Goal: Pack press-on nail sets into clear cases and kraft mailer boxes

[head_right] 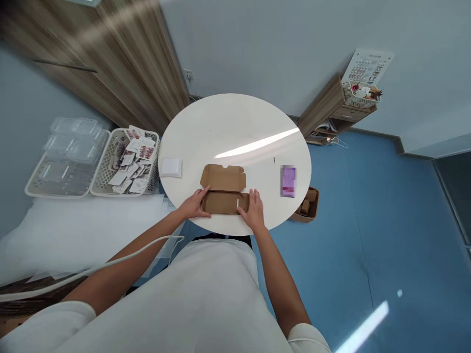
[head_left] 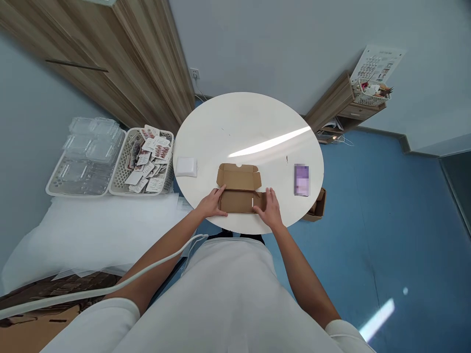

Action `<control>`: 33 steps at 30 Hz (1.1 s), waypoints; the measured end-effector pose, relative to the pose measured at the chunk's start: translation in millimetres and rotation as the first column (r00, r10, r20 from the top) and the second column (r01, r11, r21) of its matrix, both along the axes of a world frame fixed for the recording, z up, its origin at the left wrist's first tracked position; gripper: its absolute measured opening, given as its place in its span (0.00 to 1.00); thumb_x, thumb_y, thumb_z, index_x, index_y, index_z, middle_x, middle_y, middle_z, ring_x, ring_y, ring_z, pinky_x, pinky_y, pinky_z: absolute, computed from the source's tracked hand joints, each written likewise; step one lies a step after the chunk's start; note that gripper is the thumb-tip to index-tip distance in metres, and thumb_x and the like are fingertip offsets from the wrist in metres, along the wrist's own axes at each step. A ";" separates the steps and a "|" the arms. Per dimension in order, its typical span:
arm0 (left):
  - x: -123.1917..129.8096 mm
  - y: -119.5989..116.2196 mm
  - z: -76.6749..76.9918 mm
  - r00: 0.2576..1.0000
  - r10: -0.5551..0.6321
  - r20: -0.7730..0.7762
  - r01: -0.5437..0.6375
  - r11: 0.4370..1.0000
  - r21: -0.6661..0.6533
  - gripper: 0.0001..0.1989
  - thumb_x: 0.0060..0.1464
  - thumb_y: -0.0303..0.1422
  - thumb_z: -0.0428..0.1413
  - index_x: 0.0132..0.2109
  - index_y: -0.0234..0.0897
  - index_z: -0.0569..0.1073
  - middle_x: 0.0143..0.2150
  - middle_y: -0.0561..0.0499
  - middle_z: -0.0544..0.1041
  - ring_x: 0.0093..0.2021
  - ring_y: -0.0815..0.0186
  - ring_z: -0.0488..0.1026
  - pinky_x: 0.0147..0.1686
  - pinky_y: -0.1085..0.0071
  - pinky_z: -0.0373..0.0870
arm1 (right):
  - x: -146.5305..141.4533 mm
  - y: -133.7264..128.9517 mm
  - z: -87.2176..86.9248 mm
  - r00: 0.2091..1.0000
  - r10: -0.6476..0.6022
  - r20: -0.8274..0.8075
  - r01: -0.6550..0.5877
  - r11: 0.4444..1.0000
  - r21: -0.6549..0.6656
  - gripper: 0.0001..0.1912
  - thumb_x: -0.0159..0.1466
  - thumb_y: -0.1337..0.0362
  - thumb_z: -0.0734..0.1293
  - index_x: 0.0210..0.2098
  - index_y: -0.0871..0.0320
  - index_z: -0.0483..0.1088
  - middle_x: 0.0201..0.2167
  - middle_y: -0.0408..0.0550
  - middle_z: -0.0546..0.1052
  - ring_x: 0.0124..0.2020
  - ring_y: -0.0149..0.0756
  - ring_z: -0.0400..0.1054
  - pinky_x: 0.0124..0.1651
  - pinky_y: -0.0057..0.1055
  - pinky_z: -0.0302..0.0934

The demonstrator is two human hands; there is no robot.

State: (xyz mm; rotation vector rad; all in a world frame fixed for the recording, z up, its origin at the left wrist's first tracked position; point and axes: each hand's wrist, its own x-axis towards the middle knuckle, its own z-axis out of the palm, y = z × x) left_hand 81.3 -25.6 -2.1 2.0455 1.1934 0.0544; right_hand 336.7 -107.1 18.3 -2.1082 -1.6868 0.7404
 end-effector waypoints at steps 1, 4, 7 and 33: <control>0.6 0.0 -0.1 1.000 0.003 0.003 -0.003 1.000 -0.005 0.58 0.30 0.46 0.62 0.63 0.42 0.37 0.50 0.43 0.60 0.47 0.53 0.65 0.40 0.63 0.65 | 3.4 -5.9 -2.8 0.982 -0.150 -0.113 0.148 0.989 -0.023 0.46 0.53 0.48 0.62 0.62 0.58 0.38 0.63 0.57 0.45 0.62 0.48 0.40 0.58 0.47 0.45; 4.1 -0.5 0.1 1.000 0.012 0.009 -0.012 1.000 -0.011 0.58 0.30 0.47 0.62 0.63 0.42 0.38 0.50 0.43 0.60 0.46 0.54 0.65 0.40 0.63 0.65 | 8.8 -16.4 -11.4 0.759 -0.472 -0.448 0.407 0.882 -0.238 0.42 0.53 0.47 0.62 0.61 0.60 0.44 0.57 0.58 0.58 0.55 0.44 0.57 0.50 0.39 0.58; 9.3 -1.6 1.7 1.000 0.014 -0.012 -0.014 1.000 -0.010 0.58 0.29 0.47 0.62 0.63 0.41 0.38 0.50 0.43 0.60 0.47 0.53 0.65 0.39 0.63 0.65 | 7.5 -16.0 -15.4 0.581 -0.548 -0.602 0.415 0.836 -0.360 0.37 0.52 0.47 0.63 0.57 0.57 0.55 0.52 0.54 0.67 0.50 0.42 0.62 0.44 0.35 0.61; 12.9 -26.8 1.0 0.963 0.156 0.222 -0.130 0.984 -0.125 0.46 0.47 0.45 0.53 0.63 0.42 0.33 0.51 0.41 0.63 0.31 0.67 0.70 0.37 0.66 0.67 | -20.3 7.4 -5.3 0.941 0.016 0.339 0.132 0.904 -0.407 0.13 0.63 0.61 0.51 0.37 0.57 0.65 0.31 0.51 0.73 0.34 0.39 0.68 0.30 0.29 0.54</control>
